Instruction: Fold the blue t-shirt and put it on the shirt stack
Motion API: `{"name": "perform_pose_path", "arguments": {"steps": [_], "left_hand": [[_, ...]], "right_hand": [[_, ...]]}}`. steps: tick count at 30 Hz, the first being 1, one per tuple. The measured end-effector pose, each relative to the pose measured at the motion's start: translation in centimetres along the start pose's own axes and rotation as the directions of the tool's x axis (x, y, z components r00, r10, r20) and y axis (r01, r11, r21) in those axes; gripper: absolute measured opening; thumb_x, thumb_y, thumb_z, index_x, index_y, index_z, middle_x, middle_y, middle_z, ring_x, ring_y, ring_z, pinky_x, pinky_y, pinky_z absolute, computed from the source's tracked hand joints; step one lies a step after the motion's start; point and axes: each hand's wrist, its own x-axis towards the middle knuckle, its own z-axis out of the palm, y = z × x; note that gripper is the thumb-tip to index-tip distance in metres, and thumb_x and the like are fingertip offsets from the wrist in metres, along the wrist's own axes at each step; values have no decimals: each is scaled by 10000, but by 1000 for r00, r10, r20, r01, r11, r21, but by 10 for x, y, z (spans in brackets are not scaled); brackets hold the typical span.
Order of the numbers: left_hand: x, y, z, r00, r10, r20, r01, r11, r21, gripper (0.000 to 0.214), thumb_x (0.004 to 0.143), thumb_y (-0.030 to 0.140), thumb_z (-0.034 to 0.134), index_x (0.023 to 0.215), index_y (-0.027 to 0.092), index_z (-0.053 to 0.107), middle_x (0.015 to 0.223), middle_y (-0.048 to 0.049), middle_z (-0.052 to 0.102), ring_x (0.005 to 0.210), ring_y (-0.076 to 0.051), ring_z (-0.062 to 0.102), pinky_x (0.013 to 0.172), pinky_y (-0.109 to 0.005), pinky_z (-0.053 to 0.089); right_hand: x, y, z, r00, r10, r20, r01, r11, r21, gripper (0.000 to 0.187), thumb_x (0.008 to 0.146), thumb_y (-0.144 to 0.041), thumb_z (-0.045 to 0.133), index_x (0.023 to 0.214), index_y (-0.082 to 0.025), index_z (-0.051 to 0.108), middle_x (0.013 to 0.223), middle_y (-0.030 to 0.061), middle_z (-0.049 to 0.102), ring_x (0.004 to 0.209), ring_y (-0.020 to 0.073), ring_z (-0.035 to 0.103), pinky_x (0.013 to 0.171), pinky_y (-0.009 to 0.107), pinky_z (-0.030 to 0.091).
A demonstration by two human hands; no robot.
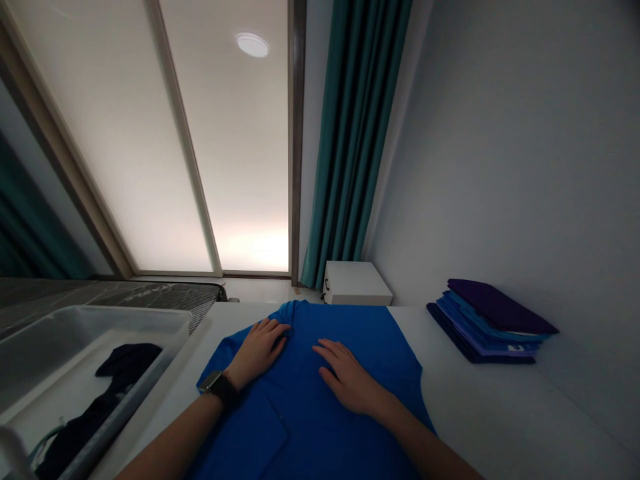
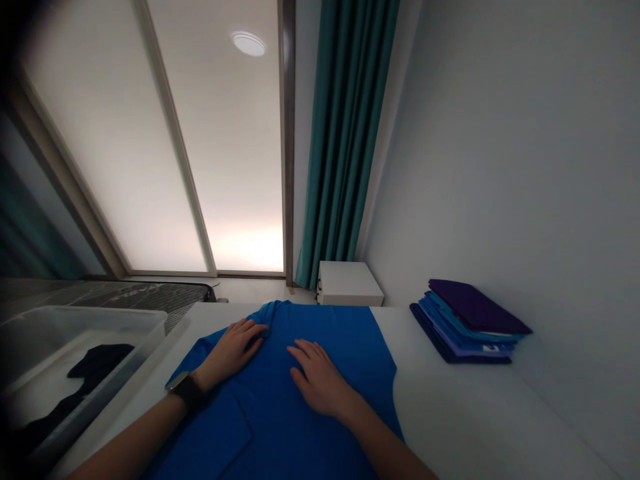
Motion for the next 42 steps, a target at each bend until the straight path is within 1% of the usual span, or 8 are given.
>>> {"name": "perform_pose_path", "arguments": {"steps": [3, 7, 11, 14, 17, 21, 27, 42], "left_hand": [[1, -1, 0, 1000, 24, 7, -24, 1000, 20, 273, 946, 300, 416, 1120, 272, 624, 1016, -47, 616, 984, -247, 550, 894, -416, 419], [1, -4, 2, 999, 33, -5, -33, 999, 4, 257, 935, 296, 433, 1086, 280, 641, 1010, -42, 615, 960, -240, 553, 863, -402, 433], [2, -4, 2, 1000, 26, -11, -26, 1000, -6, 254, 930, 300, 434, 1065, 278, 649, 1000, -42, 622, 952, -238, 560, 858, -400, 440], [2, -5, 3, 1000, 22, -6, -22, 1000, -6, 252, 927, 307, 437, 1062, 284, 649, 1008, -42, 624, 950, -241, 560, 859, -405, 442], [2, -6, 5, 1000, 14, 8, -14, 1000, -7, 256, 931, 324, 433, 1072, 295, 645, 1019, -40, 623, 953, -244, 560, 866, -415, 441], [3, -7, 5, 1000, 3, 19, -3, 1000, -3, 258, 935, 334, 426, 1072, 294, 642, 1027, -43, 621, 961, -249, 560, 882, -431, 433], [3, -5, 3, 999, -9, 31, 9, 1000, -4, 255, 927, 330, 435, 1061, 287, 648, 1022, -45, 626, 957, -254, 559, 862, -425, 440], [2, -2, 1, 1000, 16, -2, -16, 1000, 8, 248, 926, 305, 448, 1064, 275, 652, 1016, -40, 618, 950, -244, 563, 861, -415, 441]], "right_hand": [[6, 15, -9, 998, 6, -56, -9, 999, -53, 491, 995, -406, 272, 1459, -267, 352, 1518, 34, 352, 1414, 193, 255, 1186, 440, 119], [21, 67, -23, 977, 72, -201, -111, 976, -188, 450, 973, -265, 284, 1370, -197, 485, 1386, 89, 505, 1313, 208, 407, 1159, 430, 196], [31, 134, -48, 884, 238, -403, -353, 904, -240, 433, 937, -201, 328, 1312, -154, 537, 1335, 116, 531, 1241, 209, 459, 1092, 355, 293], [34, 172, -66, 835, 319, -449, -448, 867, -217, 442, 935, -165, 288, 1290, -113, 545, 1285, 139, 561, 1212, 211, 482, 1055, 351, 319], [36, 195, -74, 824, 361, -436, -482, 852, -205, 414, 936, -171, 309, 1252, -134, 575, 1244, 109, 599, 1167, 186, 522, 1017, 306, 344], [43, 211, -73, 821, 404, -403, -510, 836, -201, 383, 943, -191, 333, 1216, -160, 600, 1206, 91, 632, 1127, 178, 554, 962, 287, 366], [49, 221, -72, 807, 450, -383, -549, 810, -205, 310, 952, -255, 378, 1020, -190, 673, 1061, 69, 688, 1035, 200, 593, 899, 302, 366], [49, 215, -69, 740, 429, -519, -606, 760, -235, 286, 970, -205, 342, 900, -175, 618, 1013, 90, 636, 932, 185, 575, 805, 273, 357]]}}
